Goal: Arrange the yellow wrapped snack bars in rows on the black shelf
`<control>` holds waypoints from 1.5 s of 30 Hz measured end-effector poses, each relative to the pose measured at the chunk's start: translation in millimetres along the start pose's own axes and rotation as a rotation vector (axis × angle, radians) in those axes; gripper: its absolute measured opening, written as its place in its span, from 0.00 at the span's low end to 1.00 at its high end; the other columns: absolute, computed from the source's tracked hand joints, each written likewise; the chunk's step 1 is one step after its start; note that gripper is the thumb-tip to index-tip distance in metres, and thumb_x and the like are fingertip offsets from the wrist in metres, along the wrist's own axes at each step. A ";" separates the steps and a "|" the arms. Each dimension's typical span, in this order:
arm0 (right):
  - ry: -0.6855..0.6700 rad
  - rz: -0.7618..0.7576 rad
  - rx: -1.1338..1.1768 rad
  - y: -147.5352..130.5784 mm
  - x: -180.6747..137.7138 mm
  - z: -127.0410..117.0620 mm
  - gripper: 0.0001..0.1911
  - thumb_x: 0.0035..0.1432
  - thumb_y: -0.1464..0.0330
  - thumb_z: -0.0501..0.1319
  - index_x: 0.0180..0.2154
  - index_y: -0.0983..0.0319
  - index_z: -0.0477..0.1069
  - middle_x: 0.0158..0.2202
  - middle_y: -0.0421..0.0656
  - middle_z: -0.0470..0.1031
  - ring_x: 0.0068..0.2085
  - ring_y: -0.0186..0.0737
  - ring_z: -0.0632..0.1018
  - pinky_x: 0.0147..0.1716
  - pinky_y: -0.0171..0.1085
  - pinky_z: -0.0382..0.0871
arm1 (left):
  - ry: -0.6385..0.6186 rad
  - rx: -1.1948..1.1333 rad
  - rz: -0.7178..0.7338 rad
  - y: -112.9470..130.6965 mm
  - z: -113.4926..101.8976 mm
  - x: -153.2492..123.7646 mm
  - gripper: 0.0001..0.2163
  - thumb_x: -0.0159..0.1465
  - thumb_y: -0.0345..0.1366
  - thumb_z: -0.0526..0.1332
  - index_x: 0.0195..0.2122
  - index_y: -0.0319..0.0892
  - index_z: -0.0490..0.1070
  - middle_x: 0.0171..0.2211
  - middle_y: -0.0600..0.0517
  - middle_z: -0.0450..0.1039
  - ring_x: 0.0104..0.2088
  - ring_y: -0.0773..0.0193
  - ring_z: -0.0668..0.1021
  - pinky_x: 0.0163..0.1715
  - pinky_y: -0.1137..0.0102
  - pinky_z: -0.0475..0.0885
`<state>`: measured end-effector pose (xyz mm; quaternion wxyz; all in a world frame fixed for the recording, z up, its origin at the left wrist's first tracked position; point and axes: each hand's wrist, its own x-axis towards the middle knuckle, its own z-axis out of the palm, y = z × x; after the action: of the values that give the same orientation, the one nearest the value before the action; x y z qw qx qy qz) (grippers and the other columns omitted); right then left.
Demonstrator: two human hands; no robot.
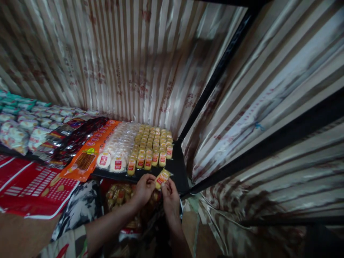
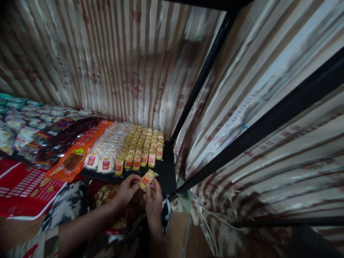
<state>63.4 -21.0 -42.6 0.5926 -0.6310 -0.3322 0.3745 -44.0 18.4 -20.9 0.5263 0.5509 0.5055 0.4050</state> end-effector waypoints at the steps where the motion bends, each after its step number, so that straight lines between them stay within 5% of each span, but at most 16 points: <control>1: 0.042 -0.043 -0.048 1.1 9.6 -6.0 0.27 0.51 0.58 0.57 0.51 0.64 0.62 0.44 0.49 0.73 0.41 0.41 0.76 0.42 0.39 0.69 | 0.016 0.078 0.029 4.8 4.8 3.6 0.06 0.54 0.30 0.55 0.31 0.41 0.69 0.32 0.51 0.70 0.33 0.66 0.73 0.35 0.72 0.69; 5: 0.173 -0.225 -0.357 -4.5 51.7 -26.1 0.27 0.53 0.58 0.53 0.50 0.67 0.65 0.43 0.52 0.72 0.41 0.44 0.74 0.43 0.42 0.67 | -0.003 0.240 0.090 24.0 27.5 17.2 0.12 0.55 0.27 0.52 0.38 0.42 0.71 0.41 0.49 0.70 0.40 0.64 0.73 0.44 0.69 0.68; 9: 0.212 -0.335 -0.607 -16.3 90.3 -32.9 0.26 0.55 0.60 0.48 0.50 0.69 0.66 0.43 0.54 0.71 0.43 0.48 0.72 0.46 0.45 0.63 | -0.116 0.133 0.111 28.6 57.1 34.7 0.14 0.57 0.28 0.52 0.41 0.43 0.70 0.47 0.49 0.69 0.49 0.64 0.70 0.54 0.68 0.62; 18: 0.111 -0.340 -0.602 -9.1 135.7 -20.3 0.25 0.54 0.65 0.48 0.52 0.65 0.66 0.43 0.50 0.71 0.44 0.45 0.71 0.45 0.42 0.64 | -0.172 0.019 -0.009 17.4 88.2 71.9 0.20 0.61 0.34 0.51 0.55 0.39 0.61 0.61 0.48 0.54 0.61 0.61 0.57 0.62 0.66 0.49; 35: 0.084 -0.373 -0.461 9.7 134.4 -13.3 0.25 0.51 0.69 0.48 0.52 0.62 0.64 0.47 0.48 0.68 0.48 0.42 0.69 0.51 0.43 0.61 | -0.200 -0.013 -0.021 -4.0 93.1 81.8 0.19 0.61 0.32 0.51 0.55 0.39 0.63 0.62 0.49 0.53 0.62 0.61 0.55 0.63 0.63 0.47; 40: 0.156 -0.393 -0.507 4.6 120.4 -16.8 0.26 0.54 0.61 0.50 0.53 0.65 0.62 0.48 0.52 0.66 0.47 0.44 0.69 0.48 0.44 0.63 | -0.188 0.066 0.112 -0.2 78.4 52.6 0.19 0.61 0.33 0.50 0.53 0.43 0.65 0.59 0.51 0.58 0.60 0.63 0.60 0.62 0.65 0.51; 45: 0.157 -0.422 -0.520 -2.4 70.5 -8.0 0.22 0.57 0.59 0.48 0.47 0.64 0.66 0.45 0.51 0.69 0.45 0.44 0.70 0.47 0.44 0.63 | -0.247 0.103 0.294 -6.8 44.7 -1.5 0.20 0.63 0.33 0.47 0.56 0.41 0.61 0.59 0.50 0.58 0.59 0.63 0.62 0.60 0.66 0.56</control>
<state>105.6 36.0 -45.6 0.5000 -0.7053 -0.4932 0.0967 -1.4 8.8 -32.8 0.4907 0.6903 0.3713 0.3806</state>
